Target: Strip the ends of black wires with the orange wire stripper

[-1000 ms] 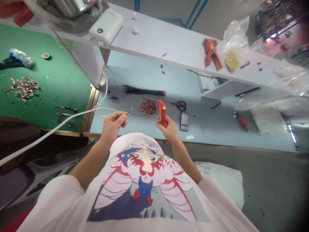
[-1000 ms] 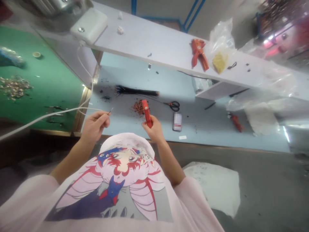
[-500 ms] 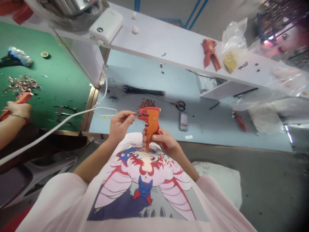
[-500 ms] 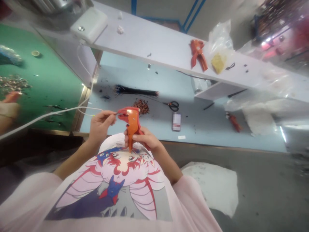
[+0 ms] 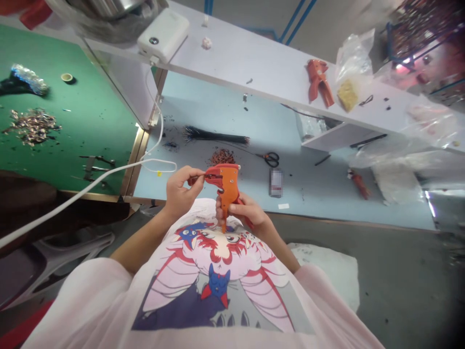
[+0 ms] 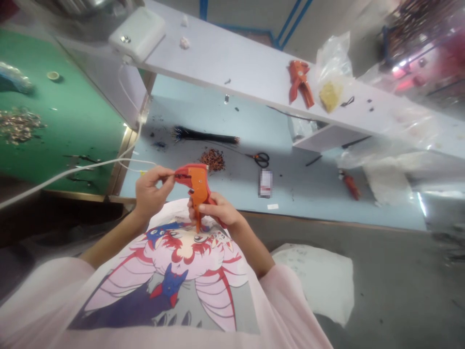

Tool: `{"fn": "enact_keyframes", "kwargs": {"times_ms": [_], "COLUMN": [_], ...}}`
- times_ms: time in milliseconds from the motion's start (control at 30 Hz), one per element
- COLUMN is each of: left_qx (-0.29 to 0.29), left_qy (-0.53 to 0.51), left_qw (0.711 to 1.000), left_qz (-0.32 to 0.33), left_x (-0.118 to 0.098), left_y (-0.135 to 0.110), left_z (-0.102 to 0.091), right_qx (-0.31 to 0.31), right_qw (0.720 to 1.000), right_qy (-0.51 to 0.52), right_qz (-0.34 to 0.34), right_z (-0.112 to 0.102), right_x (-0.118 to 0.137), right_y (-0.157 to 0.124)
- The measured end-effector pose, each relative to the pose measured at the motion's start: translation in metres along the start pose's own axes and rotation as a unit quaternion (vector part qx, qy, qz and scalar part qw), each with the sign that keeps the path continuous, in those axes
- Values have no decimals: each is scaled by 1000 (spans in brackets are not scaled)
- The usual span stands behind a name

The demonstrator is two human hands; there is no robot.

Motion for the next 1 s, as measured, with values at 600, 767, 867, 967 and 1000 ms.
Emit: {"fn": "enact_keyframes", "kwargs": {"times_ms": [600, 767, 867, 967, 1000], "left_qx": [0, 8, 17, 23, 24], "left_qy": [50, 47, 52, 53, 53], "left_qw": [995, 995, 994, 994, 995], "left_qz": [85, 84, 95, 89, 78], "left_x": [-3, -2, -2, 0, 1], "left_y": [2, 2, 1, 1, 1], "left_z": [-5, -7, -7, -6, -6], "right_qx": [18, 16, 6, 2, 8], "right_qw": [1000, 1000, 1000, 1000, 1000], "right_qy": [-17, -6, 8, 27, 23], "right_qz": [-17, -16, -12, -7, -13], "right_z": [0, 2, 2, 1, 1], "right_x": [-4, -6, -7, -8, -8], "right_y": [4, 3, 3, 5, 6]}}
Point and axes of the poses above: each hand's wrist, its own y-axis towards the middle knuckle, its own z-axis out of the palm, x = y × z, the point moved 1 cm from there along y, towards the middle knuckle, and after that the axes turned 6 degrees about -x, right-handed, at the moved point
